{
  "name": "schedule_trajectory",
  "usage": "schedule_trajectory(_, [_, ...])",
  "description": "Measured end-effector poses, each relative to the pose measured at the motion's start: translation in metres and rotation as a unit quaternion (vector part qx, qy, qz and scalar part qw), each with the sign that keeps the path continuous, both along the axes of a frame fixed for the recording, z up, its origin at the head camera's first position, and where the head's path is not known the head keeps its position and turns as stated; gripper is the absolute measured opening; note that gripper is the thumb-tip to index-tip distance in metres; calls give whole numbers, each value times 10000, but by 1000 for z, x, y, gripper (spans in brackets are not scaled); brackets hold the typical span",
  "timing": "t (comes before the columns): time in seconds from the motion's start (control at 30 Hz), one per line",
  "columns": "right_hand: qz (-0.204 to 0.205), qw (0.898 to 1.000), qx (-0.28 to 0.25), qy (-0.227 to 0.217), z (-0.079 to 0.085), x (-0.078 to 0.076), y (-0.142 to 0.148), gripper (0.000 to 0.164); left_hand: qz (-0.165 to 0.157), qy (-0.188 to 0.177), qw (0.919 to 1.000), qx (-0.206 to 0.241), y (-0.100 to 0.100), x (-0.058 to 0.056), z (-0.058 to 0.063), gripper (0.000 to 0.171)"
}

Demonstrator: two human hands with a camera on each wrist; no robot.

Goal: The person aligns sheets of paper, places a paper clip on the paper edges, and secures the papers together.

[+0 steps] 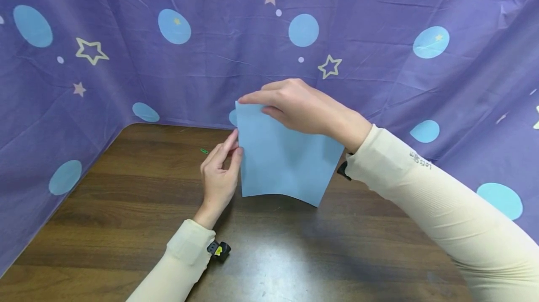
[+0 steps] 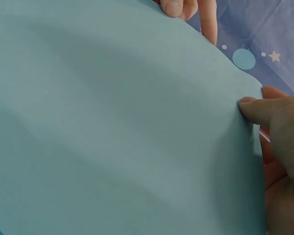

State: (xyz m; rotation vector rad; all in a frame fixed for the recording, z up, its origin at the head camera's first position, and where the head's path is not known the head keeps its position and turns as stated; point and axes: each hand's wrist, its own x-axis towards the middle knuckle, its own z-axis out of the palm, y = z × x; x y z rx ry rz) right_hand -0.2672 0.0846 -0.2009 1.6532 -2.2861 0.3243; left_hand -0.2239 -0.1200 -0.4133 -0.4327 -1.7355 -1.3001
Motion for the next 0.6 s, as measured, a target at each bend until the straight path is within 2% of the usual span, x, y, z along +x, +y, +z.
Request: schedule_trajectory(0.6, [-233, 9996, 49, -141, 0, 4, 1, 47, -4, 79, 9998, -181, 0, -1, -1, 44])
